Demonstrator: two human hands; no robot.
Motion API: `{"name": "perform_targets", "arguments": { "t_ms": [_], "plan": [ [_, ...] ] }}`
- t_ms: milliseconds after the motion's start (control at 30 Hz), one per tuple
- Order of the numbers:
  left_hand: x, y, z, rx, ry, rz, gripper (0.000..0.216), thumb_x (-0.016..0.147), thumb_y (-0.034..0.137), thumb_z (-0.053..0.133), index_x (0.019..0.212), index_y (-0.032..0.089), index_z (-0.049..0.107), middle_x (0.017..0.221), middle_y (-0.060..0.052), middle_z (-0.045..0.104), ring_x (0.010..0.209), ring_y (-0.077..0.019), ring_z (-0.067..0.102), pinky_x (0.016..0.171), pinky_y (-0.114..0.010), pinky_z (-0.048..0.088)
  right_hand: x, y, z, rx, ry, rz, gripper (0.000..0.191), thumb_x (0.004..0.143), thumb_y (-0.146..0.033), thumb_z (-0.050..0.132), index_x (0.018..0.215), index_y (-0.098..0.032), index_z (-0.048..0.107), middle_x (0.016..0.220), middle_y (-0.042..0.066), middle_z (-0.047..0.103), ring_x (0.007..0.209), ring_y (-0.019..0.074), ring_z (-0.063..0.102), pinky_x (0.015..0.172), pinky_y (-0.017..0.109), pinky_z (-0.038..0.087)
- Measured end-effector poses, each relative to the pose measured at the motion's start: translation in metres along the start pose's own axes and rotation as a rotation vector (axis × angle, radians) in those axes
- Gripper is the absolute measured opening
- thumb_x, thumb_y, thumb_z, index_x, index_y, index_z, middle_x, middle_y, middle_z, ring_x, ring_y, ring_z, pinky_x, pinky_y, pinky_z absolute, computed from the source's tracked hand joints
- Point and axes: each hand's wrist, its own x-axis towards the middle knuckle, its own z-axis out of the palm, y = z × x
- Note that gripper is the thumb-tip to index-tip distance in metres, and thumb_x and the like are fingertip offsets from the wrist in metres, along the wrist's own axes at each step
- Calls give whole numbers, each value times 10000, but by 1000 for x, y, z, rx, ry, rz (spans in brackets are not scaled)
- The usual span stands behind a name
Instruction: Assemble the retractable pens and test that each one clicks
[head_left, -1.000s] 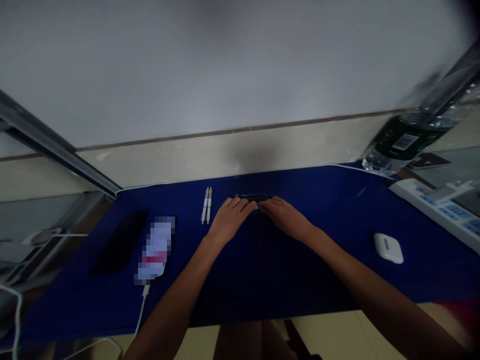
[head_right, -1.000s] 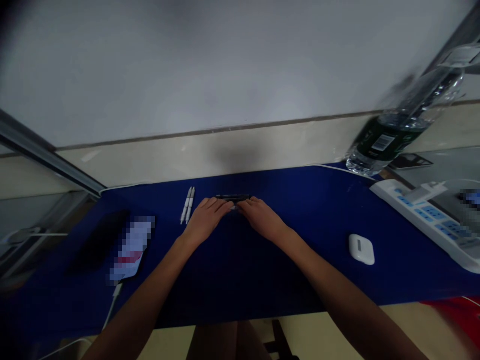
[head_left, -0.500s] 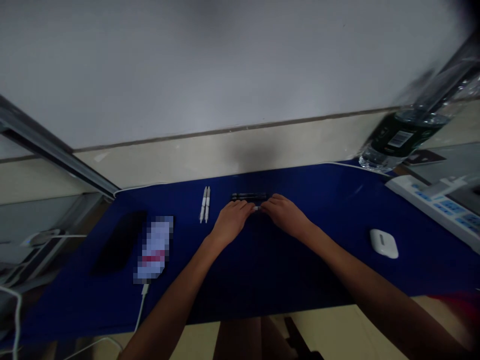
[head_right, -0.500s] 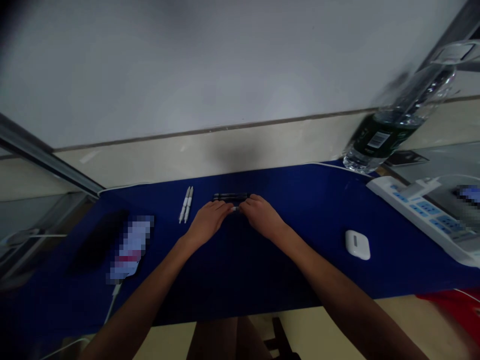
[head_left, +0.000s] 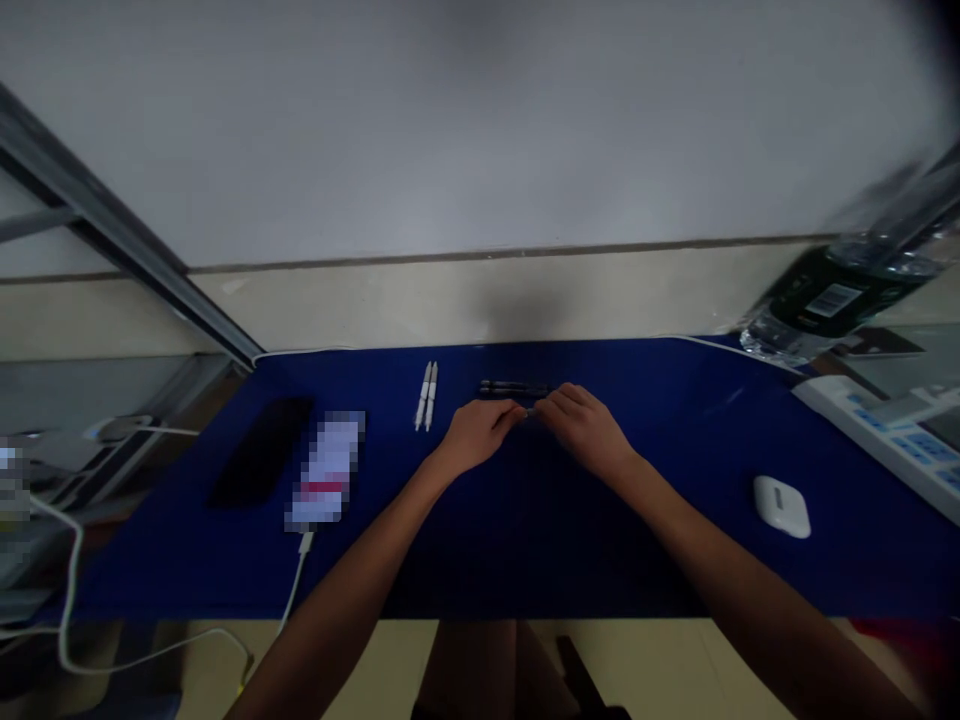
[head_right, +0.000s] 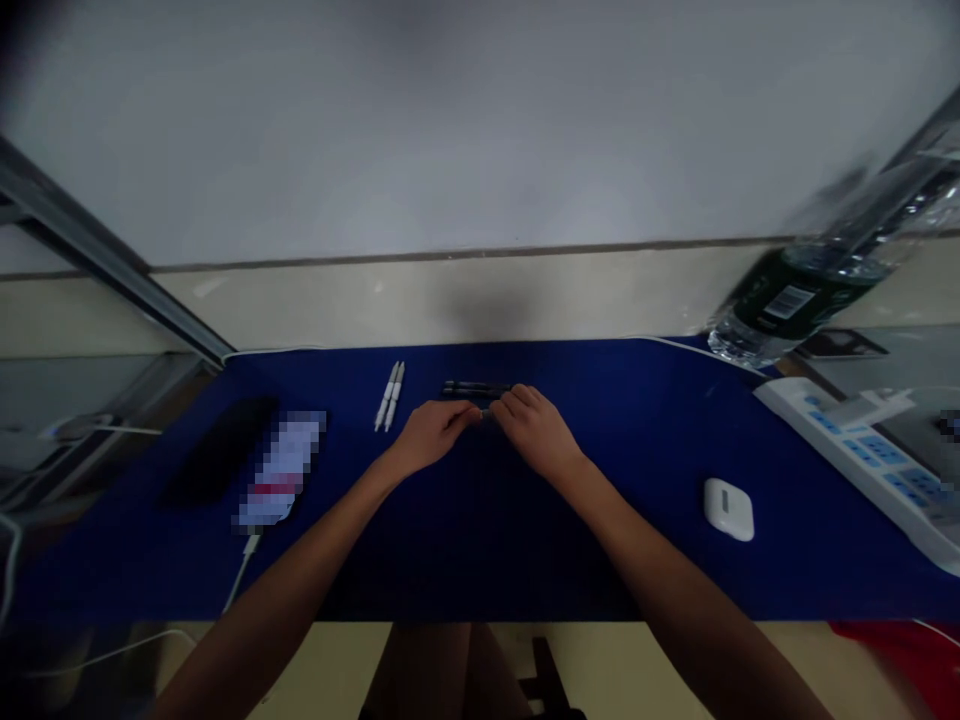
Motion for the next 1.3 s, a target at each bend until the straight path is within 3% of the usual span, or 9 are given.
{"name": "perform_targets", "arguments": {
  "t_ms": [167,267,400,667,933,1100,1300],
  "plan": [
    [-1,-2,3,176,132,111,330,1010,398,358,1001,224,638,912,-1,696,848,-168,658,684,-264,444,1,5,0,192,10,130,266,950,-383,521,1029,-158,639,894,81,666,857,223,563,769,338,438],
    [-1,-5,6,258,189,198,329,1016,384,346,1062,204,618,973,-26,684,928,-176,639,802,-294,452,0,7,2,288,-13,183,270,972,-369,478,1072,-181,644,919,77,672,882,222,578,767,335,454],
    [1,-10,5,324,243,226,335,1019,382,329,1070,198,605,959,-37,668,914,-185,618,801,-320,434,1,10,4,435,-42,217,239,976,-335,473,1001,-202,670,867,61,661,850,206,584,747,322,458],
    [1,-12,5,327,236,239,337,1022,383,314,1067,203,595,947,-38,649,899,-179,604,800,-319,419,3,10,1,619,-4,299,123,898,-288,614,980,-216,672,899,46,674,853,189,601,734,298,449],
    [0,-10,2,351,238,245,340,1024,380,308,1083,198,589,948,-42,642,910,-184,600,802,-320,410,4,10,1,674,-30,348,215,929,-355,545,868,-196,676,792,26,667,708,150,592,658,273,417],
    [0,-9,1,358,249,244,333,1024,373,310,1091,199,586,944,-43,642,905,-185,596,791,-321,407,4,10,2,768,-13,412,210,849,-389,641,939,-200,644,833,24,676,674,145,582,611,260,418],
    [0,-9,1,353,246,252,327,1023,374,316,1089,196,583,958,-50,642,920,-184,593,806,-323,407,5,8,-3,771,-85,420,323,940,-414,481,800,-180,655,695,15,631,582,127,528,538,257,353]
  ]
}}
